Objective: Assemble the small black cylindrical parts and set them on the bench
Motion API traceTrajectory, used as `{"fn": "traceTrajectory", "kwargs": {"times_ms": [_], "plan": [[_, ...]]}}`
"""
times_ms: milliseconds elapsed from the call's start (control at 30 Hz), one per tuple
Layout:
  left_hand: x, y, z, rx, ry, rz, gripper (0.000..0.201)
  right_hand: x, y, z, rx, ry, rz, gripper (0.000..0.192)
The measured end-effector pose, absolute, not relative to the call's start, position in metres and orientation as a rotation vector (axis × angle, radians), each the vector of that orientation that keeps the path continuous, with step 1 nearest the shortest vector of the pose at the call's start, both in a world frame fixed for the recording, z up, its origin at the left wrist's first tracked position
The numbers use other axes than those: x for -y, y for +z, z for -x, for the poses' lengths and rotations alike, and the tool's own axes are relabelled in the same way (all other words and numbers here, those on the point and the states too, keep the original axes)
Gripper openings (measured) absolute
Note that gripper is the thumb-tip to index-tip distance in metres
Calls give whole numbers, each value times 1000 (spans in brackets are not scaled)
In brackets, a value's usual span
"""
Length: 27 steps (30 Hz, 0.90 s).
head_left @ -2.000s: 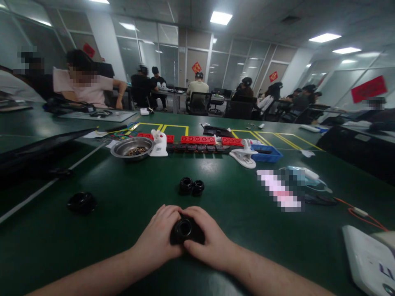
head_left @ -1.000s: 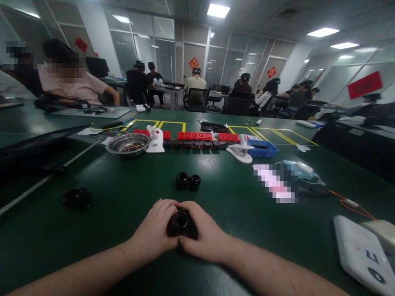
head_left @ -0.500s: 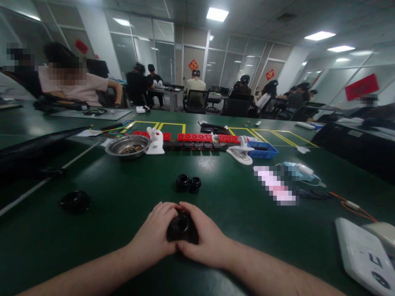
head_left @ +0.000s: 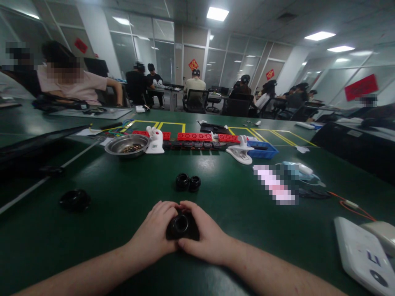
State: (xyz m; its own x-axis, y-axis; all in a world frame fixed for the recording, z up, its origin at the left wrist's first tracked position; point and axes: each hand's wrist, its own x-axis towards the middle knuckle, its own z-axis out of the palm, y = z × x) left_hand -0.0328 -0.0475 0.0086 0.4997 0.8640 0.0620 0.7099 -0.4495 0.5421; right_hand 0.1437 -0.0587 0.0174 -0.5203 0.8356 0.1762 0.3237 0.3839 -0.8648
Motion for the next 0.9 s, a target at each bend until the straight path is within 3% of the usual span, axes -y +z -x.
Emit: {"fn": "traceTrajectory", "kwargs": {"times_ms": [267, 400, 533, 767, 900], "plan": [[50, 11, 33, -1307, 479, -2279, 33, 57, 12, -139, 2022, 964, 1148, 39], [49, 10, 32, -1311, 489, -2292, 37, 57, 16, -142, 2089, 1013, 925, 53], [48, 9, 32, -1292, 481, -2303, 37, 59, 14, -144, 2009, 1080, 1010, 66], [48, 9, 33, -1301, 482, -2305, 31, 56, 8, -142, 1946, 985, 1176, 47], [49, 11, 33, -1298, 496, -2293, 33, 53, 13, -143, 2043, 1001, 974, 36]]}}
